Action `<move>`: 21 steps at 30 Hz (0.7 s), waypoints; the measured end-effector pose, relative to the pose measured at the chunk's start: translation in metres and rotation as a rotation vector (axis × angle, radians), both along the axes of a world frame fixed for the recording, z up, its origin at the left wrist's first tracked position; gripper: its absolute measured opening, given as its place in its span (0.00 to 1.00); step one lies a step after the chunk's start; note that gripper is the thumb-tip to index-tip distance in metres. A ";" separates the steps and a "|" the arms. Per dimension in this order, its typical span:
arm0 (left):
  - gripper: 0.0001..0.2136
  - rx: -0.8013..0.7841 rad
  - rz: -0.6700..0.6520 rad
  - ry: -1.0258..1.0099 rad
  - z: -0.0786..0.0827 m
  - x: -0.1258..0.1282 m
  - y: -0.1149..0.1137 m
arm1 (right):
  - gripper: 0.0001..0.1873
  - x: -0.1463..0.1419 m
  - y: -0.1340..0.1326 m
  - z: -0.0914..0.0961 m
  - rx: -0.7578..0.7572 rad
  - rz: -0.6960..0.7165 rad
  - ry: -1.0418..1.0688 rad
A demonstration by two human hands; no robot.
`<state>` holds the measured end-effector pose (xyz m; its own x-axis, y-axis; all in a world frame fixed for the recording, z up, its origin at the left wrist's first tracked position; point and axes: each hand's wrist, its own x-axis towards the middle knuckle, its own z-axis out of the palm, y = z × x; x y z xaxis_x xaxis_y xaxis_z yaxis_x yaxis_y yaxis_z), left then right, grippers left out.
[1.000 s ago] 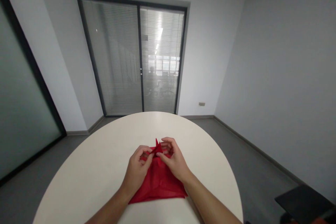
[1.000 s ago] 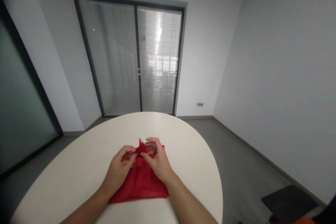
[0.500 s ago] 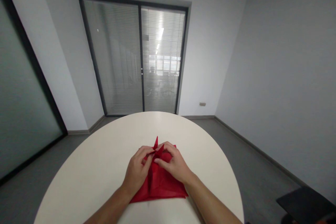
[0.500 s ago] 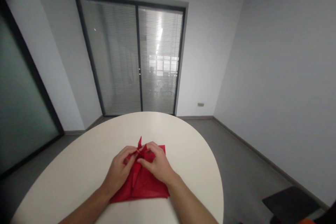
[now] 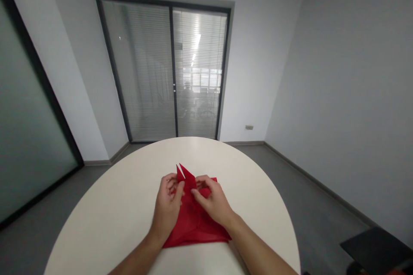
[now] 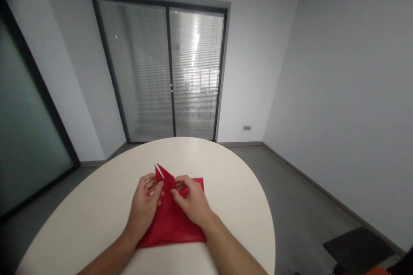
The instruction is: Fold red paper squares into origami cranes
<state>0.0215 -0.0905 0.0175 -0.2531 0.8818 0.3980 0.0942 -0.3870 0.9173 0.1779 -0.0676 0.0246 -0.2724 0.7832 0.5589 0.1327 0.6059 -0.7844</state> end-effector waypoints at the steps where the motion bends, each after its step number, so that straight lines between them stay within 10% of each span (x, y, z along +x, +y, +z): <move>1: 0.13 0.005 0.012 -0.064 0.000 0.002 0.000 | 0.09 -0.002 -0.001 0.000 0.006 -0.054 0.016; 10: 0.12 -0.045 -0.138 -0.071 0.007 0.010 -0.005 | 0.15 -0.013 -0.012 0.004 0.191 -0.113 -0.099; 21: 0.12 -0.056 -0.065 -0.043 0.011 0.003 -0.001 | 0.09 -0.012 -0.003 -0.004 -0.170 0.009 0.171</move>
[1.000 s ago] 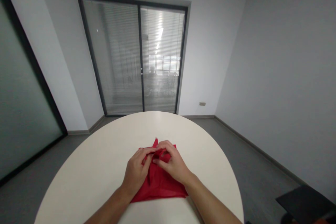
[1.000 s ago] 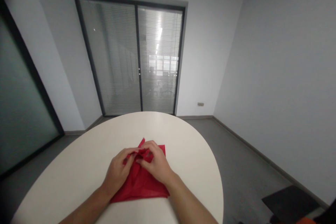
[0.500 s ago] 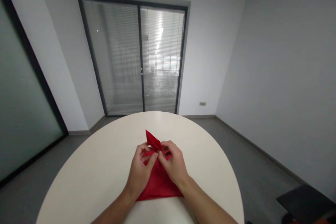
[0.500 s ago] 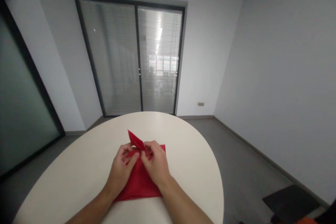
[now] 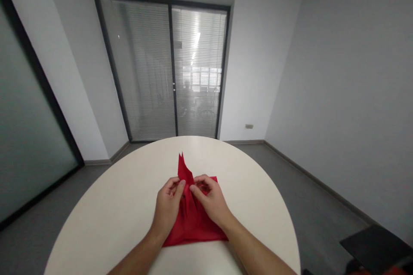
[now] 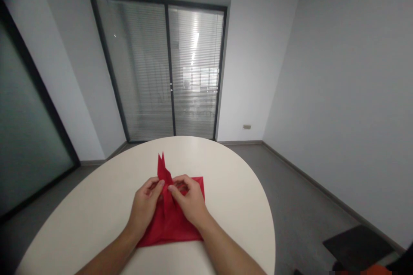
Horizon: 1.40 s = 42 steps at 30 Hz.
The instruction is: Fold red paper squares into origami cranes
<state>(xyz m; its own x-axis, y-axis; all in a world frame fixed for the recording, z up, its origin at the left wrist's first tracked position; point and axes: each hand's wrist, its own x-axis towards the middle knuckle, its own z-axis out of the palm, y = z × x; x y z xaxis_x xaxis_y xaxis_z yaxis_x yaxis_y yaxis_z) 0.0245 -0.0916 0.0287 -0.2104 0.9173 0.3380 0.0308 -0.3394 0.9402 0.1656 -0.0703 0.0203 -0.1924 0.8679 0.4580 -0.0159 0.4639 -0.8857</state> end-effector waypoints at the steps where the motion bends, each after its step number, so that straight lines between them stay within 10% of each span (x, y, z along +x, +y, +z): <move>1: 0.12 0.000 0.002 0.001 0.000 0.000 0.000 | 0.09 0.000 0.001 0.000 -0.008 -0.002 0.019; 30: 0.12 -0.029 -0.011 -0.100 -0.008 0.002 0.003 | 0.12 -0.011 0.002 -0.005 -0.079 -0.027 0.137; 42: 0.14 -0.037 -0.050 -0.138 -0.005 0.003 0.000 | 0.08 0.003 0.001 0.006 0.251 -0.242 -0.251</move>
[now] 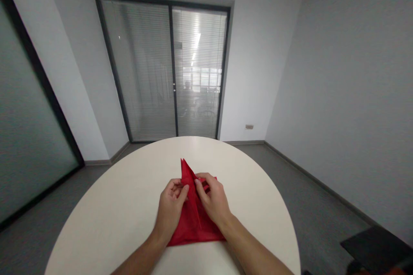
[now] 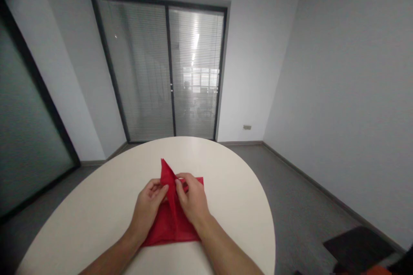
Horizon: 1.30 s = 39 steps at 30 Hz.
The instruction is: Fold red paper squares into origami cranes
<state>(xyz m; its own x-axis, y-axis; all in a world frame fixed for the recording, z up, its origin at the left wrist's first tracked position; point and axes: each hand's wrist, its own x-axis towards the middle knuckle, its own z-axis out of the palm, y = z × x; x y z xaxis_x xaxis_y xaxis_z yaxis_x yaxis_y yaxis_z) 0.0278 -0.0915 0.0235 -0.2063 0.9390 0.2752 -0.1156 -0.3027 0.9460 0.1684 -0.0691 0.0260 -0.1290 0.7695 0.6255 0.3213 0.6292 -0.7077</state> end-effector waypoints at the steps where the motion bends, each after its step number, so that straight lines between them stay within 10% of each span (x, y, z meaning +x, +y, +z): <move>1: 0.14 -0.010 -0.001 0.004 -0.001 0.000 0.000 | 0.07 0.002 0.001 0.002 0.049 -0.016 -0.024; 7: 0.18 -0.127 -0.008 -0.048 -0.006 -0.002 0.003 | 0.06 0.015 0.000 0.012 0.200 -0.122 -0.078; 23: 0.21 -0.078 0.107 -0.108 -0.005 -0.003 0.000 | 0.11 0.015 0.007 0.001 0.016 0.009 0.254; 32: 0.24 -0.102 -0.236 -0.440 0.010 0.003 -0.009 | 0.12 0.013 0.005 0.004 0.095 0.010 0.241; 39: 0.14 -0.111 -0.285 -0.336 0.005 0.000 -0.007 | 0.12 0.017 0.007 0.005 0.120 -0.068 0.228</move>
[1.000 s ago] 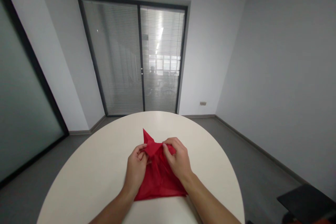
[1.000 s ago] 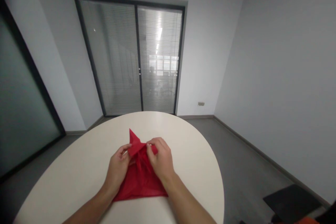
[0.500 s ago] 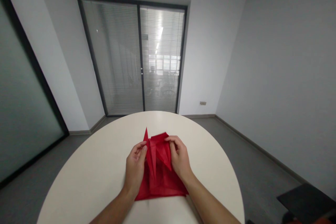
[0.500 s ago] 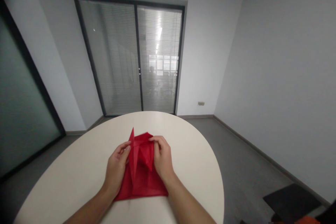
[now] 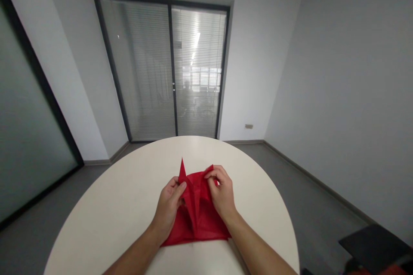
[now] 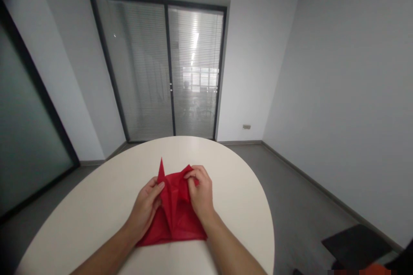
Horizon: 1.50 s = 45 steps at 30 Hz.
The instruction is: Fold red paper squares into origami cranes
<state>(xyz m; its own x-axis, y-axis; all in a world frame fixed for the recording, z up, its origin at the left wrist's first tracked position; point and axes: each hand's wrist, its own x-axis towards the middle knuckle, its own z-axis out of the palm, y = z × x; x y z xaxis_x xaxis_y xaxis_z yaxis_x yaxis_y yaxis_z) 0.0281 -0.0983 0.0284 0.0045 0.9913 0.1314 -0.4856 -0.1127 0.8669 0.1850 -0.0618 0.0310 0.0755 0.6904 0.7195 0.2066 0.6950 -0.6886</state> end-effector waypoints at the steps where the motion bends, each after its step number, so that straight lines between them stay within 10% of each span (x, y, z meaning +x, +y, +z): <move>1: 0.14 -0.003 0.004 0.025 -0.001 -0.001 0.001 | 0.13 0.000 0.000 -0.001 0.002 -0.002 -0.011; 12: 0.14 0.004 0.168 0.335 0.001 -0.008 0.009 | 0.14 0.002 0.004 -0.007 -0.025 0.037 -0.126; 21: 0.10 0.054 0.028 0.368 0.003 -0.004 0.007 | 0.14 0.000 0.006 -0.012 -0.049 0.073 -0.124; 45: 0.19 -0.094 -0.060 -0.023 0.002 -0.003 0.000 | 0.11 0.008 0.001 -0.007 -0.006 0.045 0.045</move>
<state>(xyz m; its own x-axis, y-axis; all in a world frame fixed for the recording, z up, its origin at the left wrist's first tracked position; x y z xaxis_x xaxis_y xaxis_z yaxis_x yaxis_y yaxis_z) 0.0250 -0.0983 0.0306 0.0619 0.9973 0.0390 -0.5086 -0.0021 0.8610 0.1929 -0.0604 0.0238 0.0763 0.6983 0.7117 0.1442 0.6986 -0.7008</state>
